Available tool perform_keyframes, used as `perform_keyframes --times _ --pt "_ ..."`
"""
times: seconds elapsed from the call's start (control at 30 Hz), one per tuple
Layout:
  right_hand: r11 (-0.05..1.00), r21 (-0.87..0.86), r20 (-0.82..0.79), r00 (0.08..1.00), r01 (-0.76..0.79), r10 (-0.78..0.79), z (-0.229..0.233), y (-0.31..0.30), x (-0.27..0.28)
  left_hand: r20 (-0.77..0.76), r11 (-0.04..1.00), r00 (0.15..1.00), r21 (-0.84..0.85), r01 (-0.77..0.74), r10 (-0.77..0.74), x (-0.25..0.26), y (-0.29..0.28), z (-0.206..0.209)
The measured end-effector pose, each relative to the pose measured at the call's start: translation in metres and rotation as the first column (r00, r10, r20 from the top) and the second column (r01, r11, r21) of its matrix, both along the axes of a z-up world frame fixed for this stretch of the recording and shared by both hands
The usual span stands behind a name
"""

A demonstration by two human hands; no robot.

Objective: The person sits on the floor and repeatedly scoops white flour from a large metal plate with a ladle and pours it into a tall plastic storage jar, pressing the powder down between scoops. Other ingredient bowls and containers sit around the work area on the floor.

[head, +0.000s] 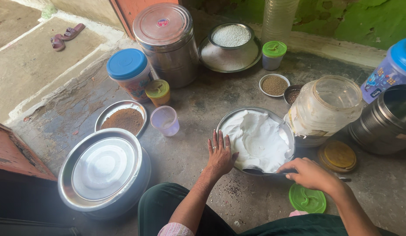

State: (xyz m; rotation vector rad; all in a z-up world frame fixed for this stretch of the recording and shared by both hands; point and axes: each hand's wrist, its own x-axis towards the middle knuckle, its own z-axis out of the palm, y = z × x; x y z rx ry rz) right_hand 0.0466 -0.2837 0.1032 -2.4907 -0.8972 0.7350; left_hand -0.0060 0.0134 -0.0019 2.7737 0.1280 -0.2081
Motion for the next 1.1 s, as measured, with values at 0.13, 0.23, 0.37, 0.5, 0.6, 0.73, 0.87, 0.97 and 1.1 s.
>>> perform_keyframes --times 0.13,0.23,0.37,0.5,0.6,0.73,0.87,0.97,1.1 --pt "0.992 -0.076 -0.041 0.994 0.101 -0.104 -0.005 0.002 0.002 -0.017 1.0 1.0 -0.006 0.005 -0.005 0.002 -0.001 0.001" --pt "0.99 -0.07 0.028 0.993 0.12 -0.118 -0.007 0.005 -0.004 -0.036 1.0 0.999 0.001 0.012 -0.012 0.004 -0.001 0.0" --pt "0.969 -0.157 0.098 0.979 0.19 -0.176 -0.008 0.016 -0.013 -0.029 1.0 1.0 -0.007 0.005 -0.005 0.003 -0.001 -0.001" --pt "0.96 -0.184 0.102 0.975 0.213 -0.196 -0.008 0.022 -0.014 -0.046 1.0 0.999 -0.006 0.004 -0.005 0.003 -0.001 0.003" --pt "0.956 -0.146 0.196 0.954 0.255 -0.225 -0.016 0.026 -0.015 -0.054 1.0 0.999 -0.022 -0.002 0.0 0.002 -0.002 0.005" --pt "0.957 -0.081 0.26 0.933 0.278 -0.249 -0.028 0.026 -0.01 -0.045 1.0 0.999 -0.023 0.015 -0.016 0.0 -0.002 0.003" --pt "0.954 -0.004 0.28 0.916 0.301 -0.287 -0.03 0.024 -0.005 -0.013 0.999 0.999 -0.026 0.035 -0.035 0.0 -0.003 -0.004" --pt "0.921 -0.085 0.259 0.901 0.379 -0.347 -0.022 0.022 0.0 0.029 0.998 0.998 -0.026 0.053 -0.053 0.0 -0.004 -0.009" --pt "0.867 -0.138 0.278 0.859 0.478 -0.43 -0.011 0.008 0.009 0.025 0.998 0.998 -0.024 0.062 -0.062 0.002 -0.006 -0.012"
